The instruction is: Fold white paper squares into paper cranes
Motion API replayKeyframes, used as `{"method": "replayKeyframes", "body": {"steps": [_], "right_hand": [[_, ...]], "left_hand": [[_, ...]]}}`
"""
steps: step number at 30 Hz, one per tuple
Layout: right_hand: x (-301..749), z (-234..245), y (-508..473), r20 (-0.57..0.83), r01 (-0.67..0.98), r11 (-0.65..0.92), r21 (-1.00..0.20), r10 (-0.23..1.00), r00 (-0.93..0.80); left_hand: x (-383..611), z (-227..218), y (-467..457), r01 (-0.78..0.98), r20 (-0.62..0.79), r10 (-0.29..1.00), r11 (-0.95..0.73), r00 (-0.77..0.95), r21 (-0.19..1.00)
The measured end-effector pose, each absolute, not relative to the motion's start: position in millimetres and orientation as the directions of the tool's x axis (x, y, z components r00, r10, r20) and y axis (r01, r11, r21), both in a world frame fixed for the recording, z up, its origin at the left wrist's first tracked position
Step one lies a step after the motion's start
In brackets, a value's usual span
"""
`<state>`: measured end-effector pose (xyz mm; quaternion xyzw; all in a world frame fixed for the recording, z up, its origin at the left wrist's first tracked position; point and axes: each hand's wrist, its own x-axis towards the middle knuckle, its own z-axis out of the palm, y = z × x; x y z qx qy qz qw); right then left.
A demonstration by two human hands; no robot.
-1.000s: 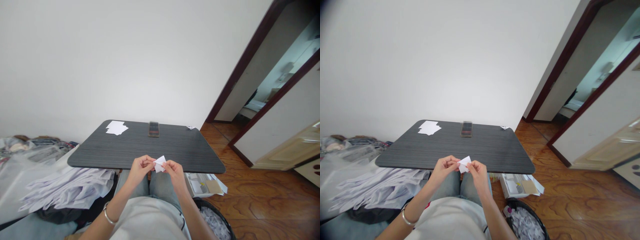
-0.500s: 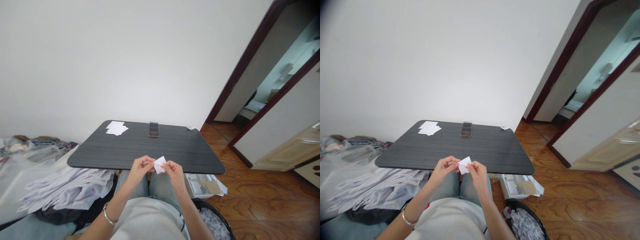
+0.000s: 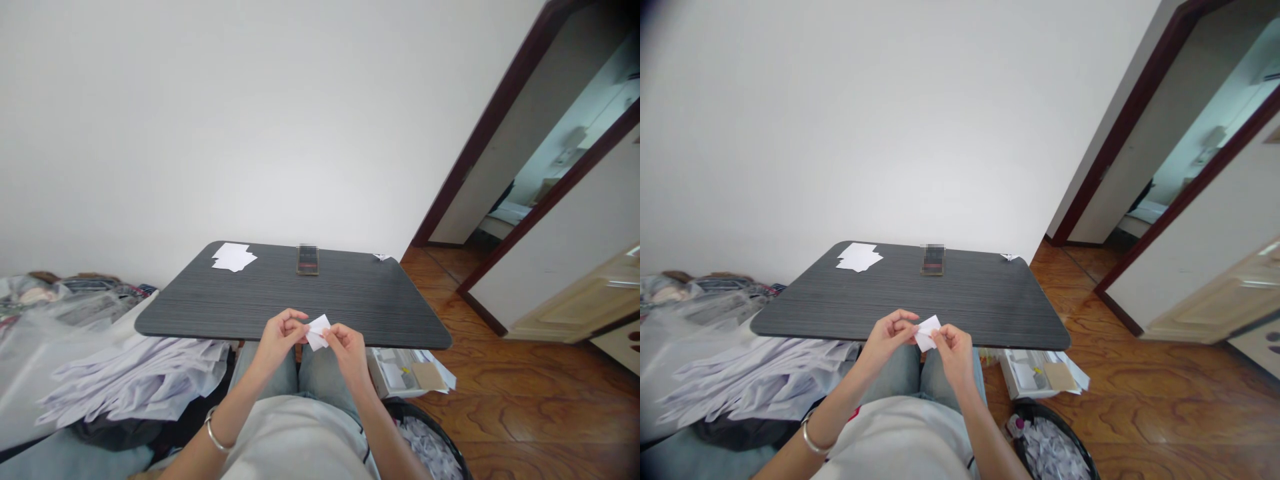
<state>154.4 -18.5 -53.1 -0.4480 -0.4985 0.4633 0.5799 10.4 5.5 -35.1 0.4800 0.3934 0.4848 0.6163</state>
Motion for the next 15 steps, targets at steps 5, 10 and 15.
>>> {"method": "replayKeyframes", "body": {"steps": [5, 10, 15], "right_hand": [[154.2, -51.6, -19.2, 0.158, -0.087, 0.165, -0.982, 0.985, 0.074], [153.9, -50.8, -19.3, 0.154, -0.108, 0.160, -0.981, 0.986, 0.067], [154.1, -53.8, -18.2, 0.161, -0.093, 0.167, -0.981, 0.984, 0.073]], "left_hand": [[8.4, -35.5, 5.6, -0.209, -0.025, 0.973, 0.074, 0.232, 0.975], [5.6, -31.8, 5.0, -0.211, -0.021, 0.968, 0.075, 0.249, 0.975], [5.8, -32.2, 5.6, -0.210, -0.059, 0.970, 0.111, 0.237, 0.971]]}}
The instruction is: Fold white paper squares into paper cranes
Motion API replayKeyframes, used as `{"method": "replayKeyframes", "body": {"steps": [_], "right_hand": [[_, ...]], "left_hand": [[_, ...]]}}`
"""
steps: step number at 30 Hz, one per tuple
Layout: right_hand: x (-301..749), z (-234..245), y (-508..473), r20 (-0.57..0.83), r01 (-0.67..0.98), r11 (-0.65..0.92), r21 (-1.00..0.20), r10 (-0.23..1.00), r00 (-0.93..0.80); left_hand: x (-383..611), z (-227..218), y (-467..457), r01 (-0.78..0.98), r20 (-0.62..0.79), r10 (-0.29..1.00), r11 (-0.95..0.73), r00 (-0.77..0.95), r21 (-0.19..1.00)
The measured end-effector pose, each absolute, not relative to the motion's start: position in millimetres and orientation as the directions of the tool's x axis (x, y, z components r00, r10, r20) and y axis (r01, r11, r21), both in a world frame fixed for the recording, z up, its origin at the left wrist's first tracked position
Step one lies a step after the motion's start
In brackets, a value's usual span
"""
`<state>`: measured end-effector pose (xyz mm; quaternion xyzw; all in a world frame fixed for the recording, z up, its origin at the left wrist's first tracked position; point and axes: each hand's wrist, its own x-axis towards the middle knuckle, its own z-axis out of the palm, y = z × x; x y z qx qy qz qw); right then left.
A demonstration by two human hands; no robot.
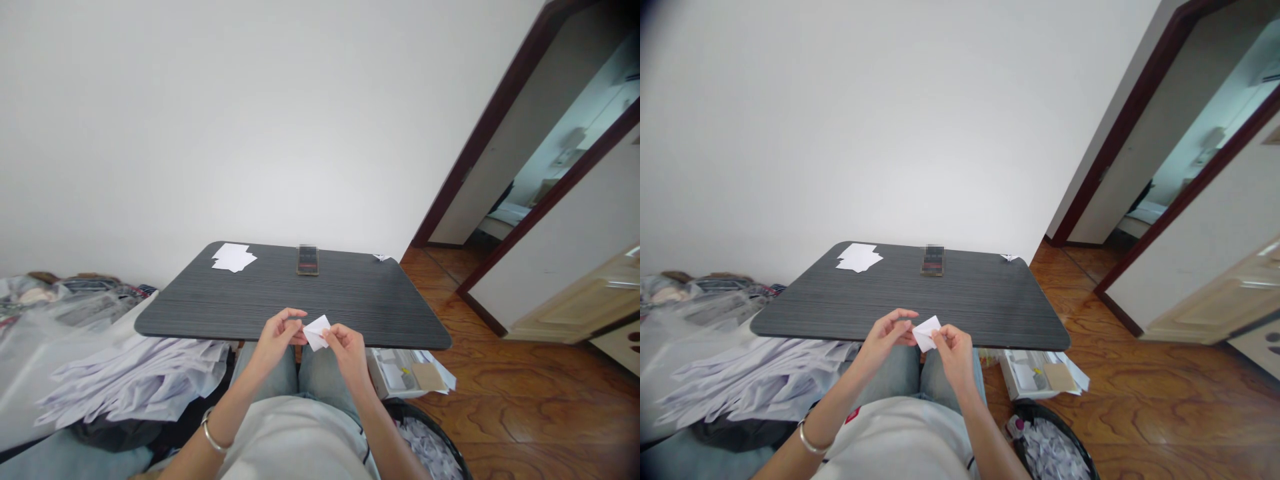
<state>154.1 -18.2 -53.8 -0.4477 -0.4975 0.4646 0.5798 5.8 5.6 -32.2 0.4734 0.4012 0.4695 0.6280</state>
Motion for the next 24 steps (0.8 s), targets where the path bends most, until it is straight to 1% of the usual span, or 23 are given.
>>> {"method": "replayKeyframes", "body": {"steps": [6, 16, 24], "right_hand": [[151.1, -52.4, -20.7, 0.170, -0.098, 0.176, -0.979, 0.983, 0.066], [151.9, -55.9, -19.8, 0.173, -0.069, 0.177, -0.982, 0.983, 0.064], [148.9, -51.7, -21.3, 0.134, -0.106, 0.139, -0.985, 0.990, 0.054]], "left_hand": [[9.7, -37.3, 7.0, -0.193, 0.008, 0.969, 0.040, 0.245, 0.980], [11.2, -33.4, 6.6, -0.169, 0.012, 0.971, 0.029, 0.239, 0.985], [10.6, -32.6, 6.7, -0.167, 0.021, 0.971, 0.020, 0.238, 0.986]]}}
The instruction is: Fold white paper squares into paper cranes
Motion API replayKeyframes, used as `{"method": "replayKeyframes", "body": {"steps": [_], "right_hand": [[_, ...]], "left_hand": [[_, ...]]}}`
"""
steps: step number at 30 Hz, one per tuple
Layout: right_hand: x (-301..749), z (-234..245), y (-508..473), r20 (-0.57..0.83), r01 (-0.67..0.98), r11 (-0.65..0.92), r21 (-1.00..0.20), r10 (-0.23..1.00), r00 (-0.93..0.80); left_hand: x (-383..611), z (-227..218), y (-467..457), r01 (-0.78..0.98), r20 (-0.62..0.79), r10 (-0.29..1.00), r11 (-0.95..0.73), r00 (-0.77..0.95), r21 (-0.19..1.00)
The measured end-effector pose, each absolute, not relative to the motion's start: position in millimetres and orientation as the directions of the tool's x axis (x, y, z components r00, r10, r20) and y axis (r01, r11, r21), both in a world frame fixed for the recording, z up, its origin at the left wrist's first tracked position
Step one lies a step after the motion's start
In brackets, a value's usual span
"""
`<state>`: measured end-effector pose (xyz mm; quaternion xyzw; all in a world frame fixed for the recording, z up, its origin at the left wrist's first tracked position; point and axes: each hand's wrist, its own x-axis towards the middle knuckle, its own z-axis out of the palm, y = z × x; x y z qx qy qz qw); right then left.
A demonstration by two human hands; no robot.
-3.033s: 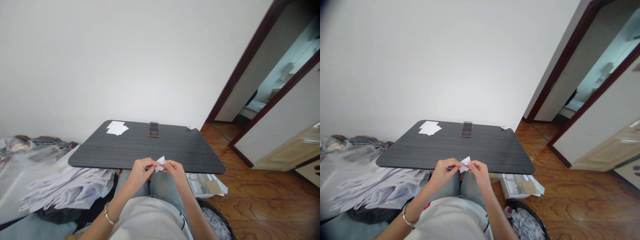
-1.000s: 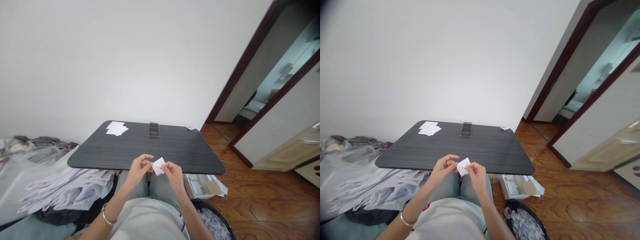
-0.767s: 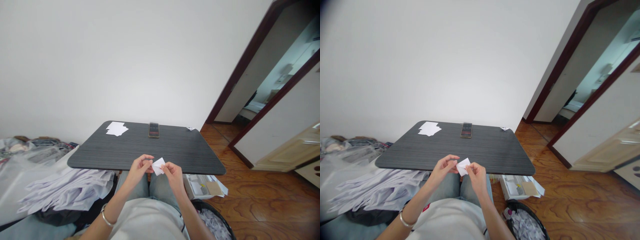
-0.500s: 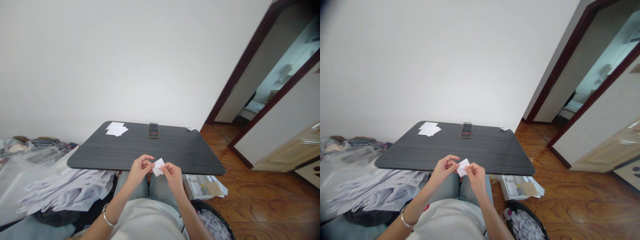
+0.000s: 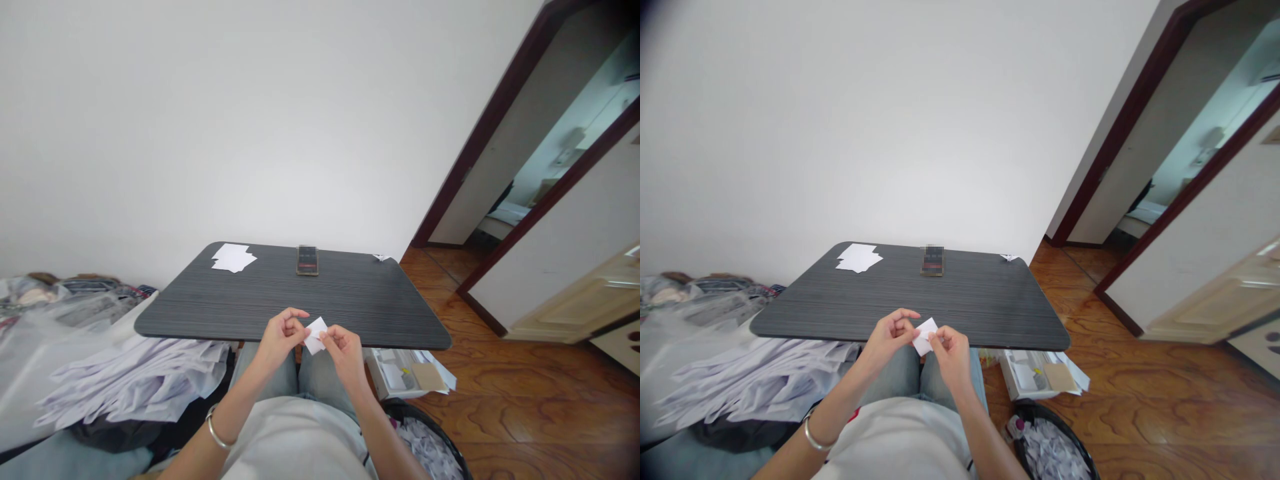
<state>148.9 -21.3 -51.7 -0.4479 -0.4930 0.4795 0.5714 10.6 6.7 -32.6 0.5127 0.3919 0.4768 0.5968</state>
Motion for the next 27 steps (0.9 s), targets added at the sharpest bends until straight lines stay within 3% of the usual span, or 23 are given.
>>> {"method": "replayKeyframes", "body": {"steps": [7, 19, 27], "right_hand": [[151, -55, -20, 0.168, -0.069, 0.173, -0.982, 0.983, 0.078], [151, -57, -20, 0.172, -0.075, 0.178, -0.981, 0.982, 0.077], [151, -57, -20, 0.180, -0.101, 0.187, -0.977, 0.981, 0.070]], "left_hand": [[6, -32, 8, -0.168, -0.068, 0.970, 0.109, 0.233, 0.980], [0, -45, 10, 0.034, 0.063, 0.941, -0.078, 0.332, 0.996], [0, -41, 8, 0.001, 0.066, 0.929, -0.071, 0.365, 0.997]]}}
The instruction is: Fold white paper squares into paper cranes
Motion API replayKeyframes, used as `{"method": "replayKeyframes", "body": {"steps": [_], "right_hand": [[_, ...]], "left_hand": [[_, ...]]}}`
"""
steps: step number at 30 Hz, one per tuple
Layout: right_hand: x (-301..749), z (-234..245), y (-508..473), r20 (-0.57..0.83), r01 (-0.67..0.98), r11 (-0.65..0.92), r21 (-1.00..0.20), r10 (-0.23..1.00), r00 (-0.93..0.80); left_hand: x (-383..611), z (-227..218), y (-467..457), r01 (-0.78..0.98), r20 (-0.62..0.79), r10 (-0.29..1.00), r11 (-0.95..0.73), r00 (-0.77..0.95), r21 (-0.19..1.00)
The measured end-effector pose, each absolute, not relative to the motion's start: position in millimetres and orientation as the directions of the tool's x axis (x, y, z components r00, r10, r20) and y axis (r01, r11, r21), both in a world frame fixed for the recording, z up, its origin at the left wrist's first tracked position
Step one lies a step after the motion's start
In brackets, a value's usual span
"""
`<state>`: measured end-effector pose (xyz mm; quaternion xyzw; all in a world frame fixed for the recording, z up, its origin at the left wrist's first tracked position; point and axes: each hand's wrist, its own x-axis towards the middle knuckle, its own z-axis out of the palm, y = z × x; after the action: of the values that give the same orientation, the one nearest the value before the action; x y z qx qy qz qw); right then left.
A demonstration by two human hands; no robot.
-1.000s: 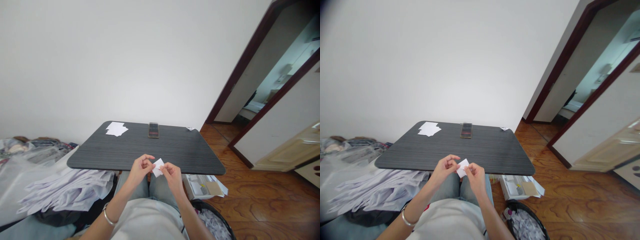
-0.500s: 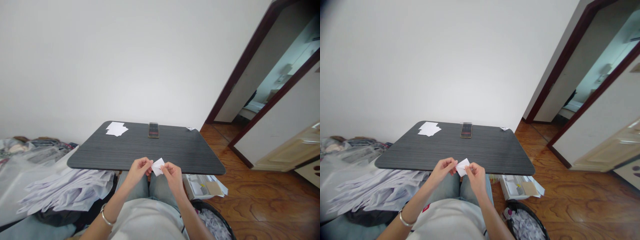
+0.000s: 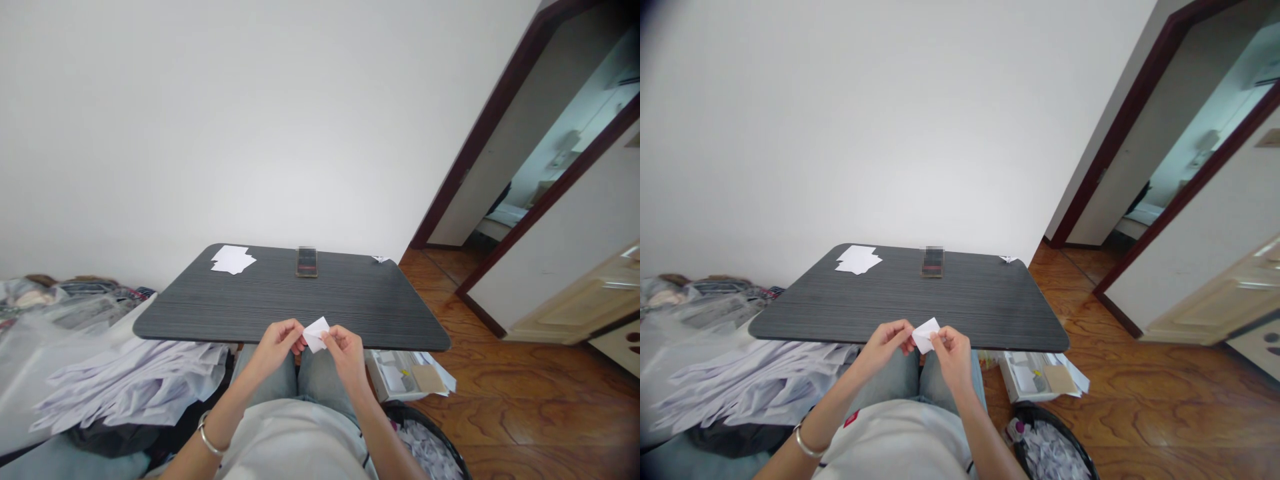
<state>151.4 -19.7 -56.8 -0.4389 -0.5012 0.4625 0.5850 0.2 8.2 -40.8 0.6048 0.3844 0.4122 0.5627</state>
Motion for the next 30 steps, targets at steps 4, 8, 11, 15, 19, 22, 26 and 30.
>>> {"method": "replayKeyframes", "body": {"steps": [4, 8, 11, 15, 19, 22, 26, 30], "right_hand": [[149, -56, -21, 0.179, -0.108, 0.183, -0.977, 0.983, 0.047], [149, -55, -21, 0.178, -0.101, 0.182, -0.978, 0.983, 0.047], [149, -56, -19, 0.177, -0.121, 0.183, -0.976, 0.982, 0.059], [149, -58, -18, 0.171, -0.150, 0.185, -0.971, 0.980, 0.100], [148, -60, -18, 0.155, -0.166, 0.177, -0.970, 0.978, 0.141], [149, -61, -17, 0.139, -0.170, 0.167, -0.971, 0.976, 0.166], [148, -64, -15, 0.120, -0.208, 0.160, -0.965, 0.974, 0.191], [146, -64, -15, 0.113, -0.228, 0.164, -0.960, 0.969, 0.222]], "left_hand": [[5, -42, 8, 0.012, 0.053, 0.927, -0.061, 0.370, 0.998], [9, -45, 7, 0.025, 0.064, 0.932, -0.078, 0.357, 0.997], [10, -47, 7, 0.042, 0.076, 0.940, -0.095, 0.333, 0.995], [10, -50, 7, 0.079, 0.108, 0.947, -0.138, 0.303, 0.987], [10, -50, 7, 0.099, 0.111, 0.947, -0.146, 0.301, 0.984], [10, -50, 6, 0.103, 0.097, 0.948, -0.134, 0.303, 0.986], [11, -50, 5, 0.100, 0.073, 0.952, -0.107, 0.298, 0.989], [15, -50, 6, 0.076, 0.029, 0.947, -0.056, 0.319, 0.996]]}}
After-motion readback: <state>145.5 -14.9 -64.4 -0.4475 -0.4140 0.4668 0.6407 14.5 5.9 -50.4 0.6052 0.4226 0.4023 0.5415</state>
